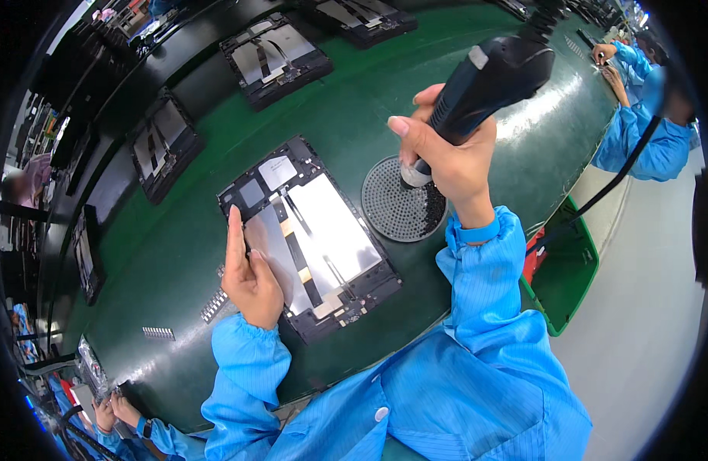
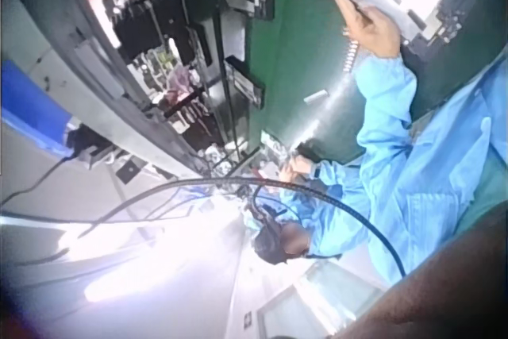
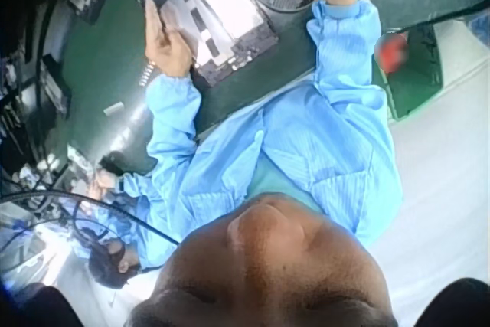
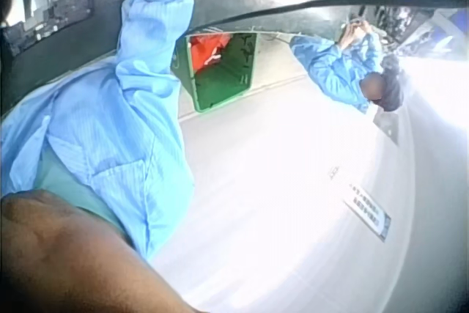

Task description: Assemble internal components and secure screws on electronic tablet devices at a workstation.

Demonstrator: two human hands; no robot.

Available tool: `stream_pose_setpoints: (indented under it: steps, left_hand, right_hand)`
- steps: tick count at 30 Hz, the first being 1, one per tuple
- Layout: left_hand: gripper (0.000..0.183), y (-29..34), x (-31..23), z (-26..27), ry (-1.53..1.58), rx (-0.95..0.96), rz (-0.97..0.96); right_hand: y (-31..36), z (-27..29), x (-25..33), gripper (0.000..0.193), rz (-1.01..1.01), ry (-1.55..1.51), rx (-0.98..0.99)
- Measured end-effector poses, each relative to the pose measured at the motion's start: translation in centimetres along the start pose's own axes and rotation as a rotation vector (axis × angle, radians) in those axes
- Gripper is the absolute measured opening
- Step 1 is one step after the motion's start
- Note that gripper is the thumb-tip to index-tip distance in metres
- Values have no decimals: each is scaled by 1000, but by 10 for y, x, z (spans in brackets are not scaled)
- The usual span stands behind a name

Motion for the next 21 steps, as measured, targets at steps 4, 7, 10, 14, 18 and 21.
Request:
stream_pose_setpoints:
  steps: [4, 7, 10, 14, 18, 21]
  left_hand:
    - [44, 7, 7, -5, -11, -11, 51]
    - [30, 7, 5, -1, -166, 27, 15]
    - [17, 9, 1, -10, -136, -40, 23]
    - [13, 10, 0, -18, 30, -60, 214]
    - [12, 8, -5, -23, -47, -14, 139]
    - [10, 5, -15, -29, -161, -16, 29]
  right_hand:
    - [-4, 0, -7, 29, -26, 10, -15]
    - [-8, 1, -11, 28, -39, 37, -15]
    - [-12, 1, -15, 28, -51, 33, -17]
    - [-16, 7, -17, 28, -49, 32, -10]
    - [-17, 13, -18, 28, -43, 34, -5]
    - [-16, 20, -18, 29, -79, 43, -5]
Point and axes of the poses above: each hand's wrist, its own y-axis away from the middle knuckle, its own z-axis out of the back of the hand, x = y × z, the point moved 2 cm from there along -y, towards the middle knuckle, and after that the axes turned 12 degrees about -y, right-handed, at the moved point
